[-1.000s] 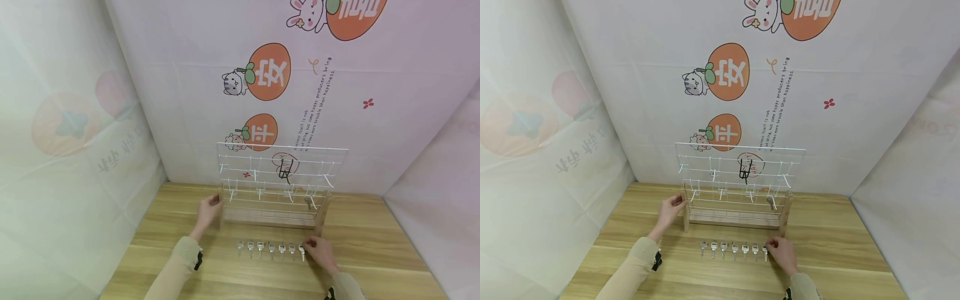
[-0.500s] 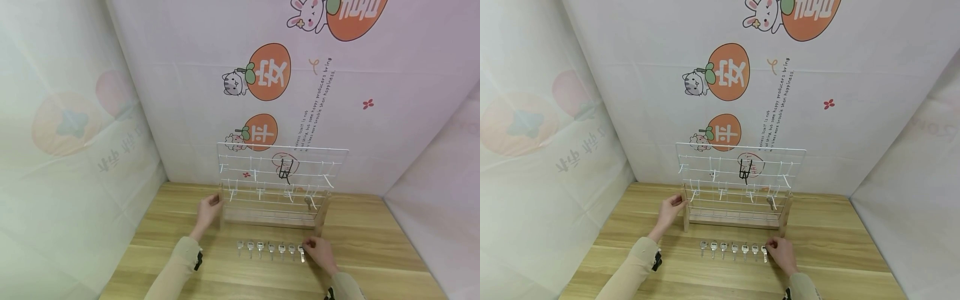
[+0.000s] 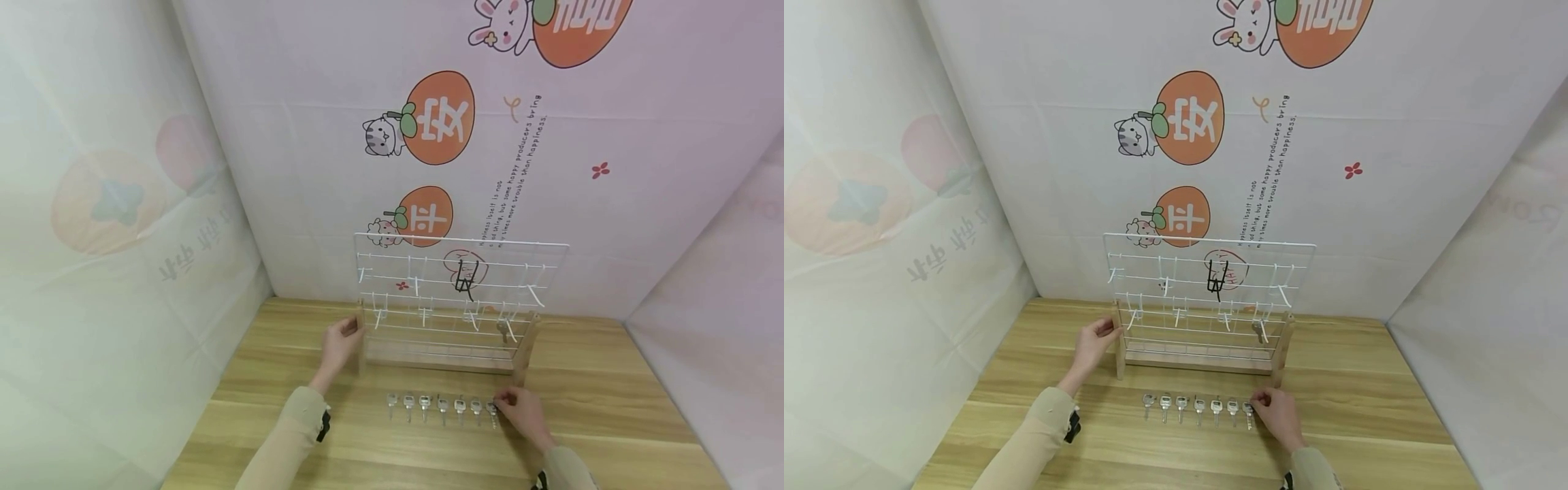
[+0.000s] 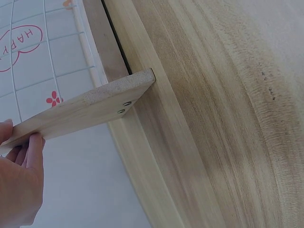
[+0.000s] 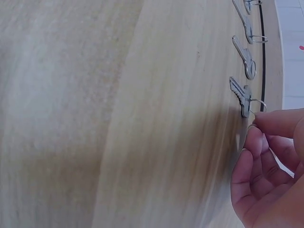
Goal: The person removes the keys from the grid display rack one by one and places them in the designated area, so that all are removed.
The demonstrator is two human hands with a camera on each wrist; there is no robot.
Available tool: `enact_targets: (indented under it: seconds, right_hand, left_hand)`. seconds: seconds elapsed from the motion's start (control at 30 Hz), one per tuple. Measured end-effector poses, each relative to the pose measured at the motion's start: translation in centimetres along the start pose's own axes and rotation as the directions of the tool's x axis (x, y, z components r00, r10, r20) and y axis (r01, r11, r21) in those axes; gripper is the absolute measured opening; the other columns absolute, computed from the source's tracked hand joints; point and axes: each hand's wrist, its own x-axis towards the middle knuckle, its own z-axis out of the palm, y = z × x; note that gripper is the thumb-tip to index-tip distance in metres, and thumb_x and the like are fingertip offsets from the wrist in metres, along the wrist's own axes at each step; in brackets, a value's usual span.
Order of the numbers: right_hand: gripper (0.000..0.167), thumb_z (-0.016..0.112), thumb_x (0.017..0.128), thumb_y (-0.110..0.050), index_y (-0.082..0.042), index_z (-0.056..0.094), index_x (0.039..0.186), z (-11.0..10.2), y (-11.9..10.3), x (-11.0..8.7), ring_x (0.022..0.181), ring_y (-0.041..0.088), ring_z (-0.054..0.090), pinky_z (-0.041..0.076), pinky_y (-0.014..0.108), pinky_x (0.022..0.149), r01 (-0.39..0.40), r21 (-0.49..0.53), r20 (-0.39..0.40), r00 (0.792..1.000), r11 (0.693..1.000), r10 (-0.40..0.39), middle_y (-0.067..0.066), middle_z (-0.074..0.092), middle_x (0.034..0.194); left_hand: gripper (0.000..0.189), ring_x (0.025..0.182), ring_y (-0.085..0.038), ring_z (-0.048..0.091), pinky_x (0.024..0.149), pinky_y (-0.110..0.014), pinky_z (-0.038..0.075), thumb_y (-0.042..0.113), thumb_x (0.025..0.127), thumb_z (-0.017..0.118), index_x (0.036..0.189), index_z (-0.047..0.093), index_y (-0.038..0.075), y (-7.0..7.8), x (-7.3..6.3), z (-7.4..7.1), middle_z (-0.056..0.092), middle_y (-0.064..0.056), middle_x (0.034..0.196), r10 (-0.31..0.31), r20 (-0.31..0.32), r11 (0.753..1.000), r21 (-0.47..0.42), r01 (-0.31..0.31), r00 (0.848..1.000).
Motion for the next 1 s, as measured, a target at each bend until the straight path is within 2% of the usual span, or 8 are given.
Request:
enact_targets:
  seconds: [0.2, 0.4, 0.53, 0.7, 1.0]
  right_hand:
    - [0.011, 0.072, 0.086, -0.009, -0.002, 0.072, 0.095, -0.4, -0.1, 0.0, 0.064, 0.005, 0.053, 0.046, 0.015, 0.052, -0.032, 0.023, -0.004, 0.999, 0.999, 0.032, 0.005, 0.069, 0.081]
    - [0.016, 0.069, 0.089, -0.009, 0.002, 0.069, 0.100, -1.4, -0.7, -0.1, 0.062, 0.007, 0.056, 0.050, 0.017, 0.050, -0.024, 0.075, 0.011, 1.000, 0.997, 0.023, 0.008, 0.070, 0.083]
    - [0.013, 0.069, 0.088, -0.005, 0.002, 0.069, 0.100, -2.1, -1.2, -0.1, 0.068, 0.007, 0.059, 0.052, 0.015, 0.055, 0.013, 0.069, -0.032, 0.999, 0.998, -0.011, 0.011, 0.071, 0.086]
    - [0.014, 0.067, 0.091, -0.008, 0.000, 0.069, 0.103, -3.1, -2.0, 0.3, 0.079, 0.012, 0.062, 0.052, 0.015, 0.061, 0.042, 0.034, -0.078, 0.996, 0.999, -0.040, 0.012, 0.072, 0.093]
    - [0.019, 0.065, 0.094, -0.010, 0.002, 0.066, 0.109, -4.9, -3.8, 1.4, 0.077, 0.009, 0.059, 0.054, 0.015, 0.057, 0.086, 0.087, -0.158, 0.985, 0.993, -0.071, 0.018, 0.070, 0.099]
  left_hand:
    - [0.039, 0.114, -0.044, 0.066, 0.095, -0.043, 0.060, 0.004, 0.090, 0.070, 0.124, 0.060, -0.013, 0.0, -0.1, -0.1, 0.063, -0.034, 0.125, -0.009, 0.010, 1.000, -0.013, 0.009, 1.000]
    - [0.039, 0.114, -0.044, 0.066, 0.094, -0.041, 0.061, 0.005, 0.090, 0.069, 0.124, 0.060, -0.013, -0.1, -0.2, -0.2, 0.063, -0.033, 0.125, -0.002, 0.014, 1.000, -0.008, 0.002, 1.000]
    - [0.040, 0.114, -0.044, 0.066, 0.093, -0.040, 0.061, 0.005, 0.090, 0.070, 0.124, 0.060, -0.013, 0.0, -0.2, -0.2, 0.063, -0.033, 0.125, -0.002, 0.018, 1.000, -0.010, 0.002, 1.000]
    - [0.038, 0.113, -0.044, 0.066, 0.093, -0.042, 0.061, 0.004, 0.090, 0.070, 0.123, 0.060, -0.013, 0.2, -0.2, -0.2, 0.063, -0.034, 0.124, 0.007, 0.017, 1.000, -0.012, -0.006, 1.000]
    - [0.037, 0.112, -0.044, 0.067, 0.093, -0.042, 0.061, 0.004, 0.090, 0.070, 0.122, 0.061, -0.012, 0.0, -0.2, -0.2, 0.064, -0.033, 0.123, 0.010, 0.006, 1.000, 0.000, -0.010, 1.000]
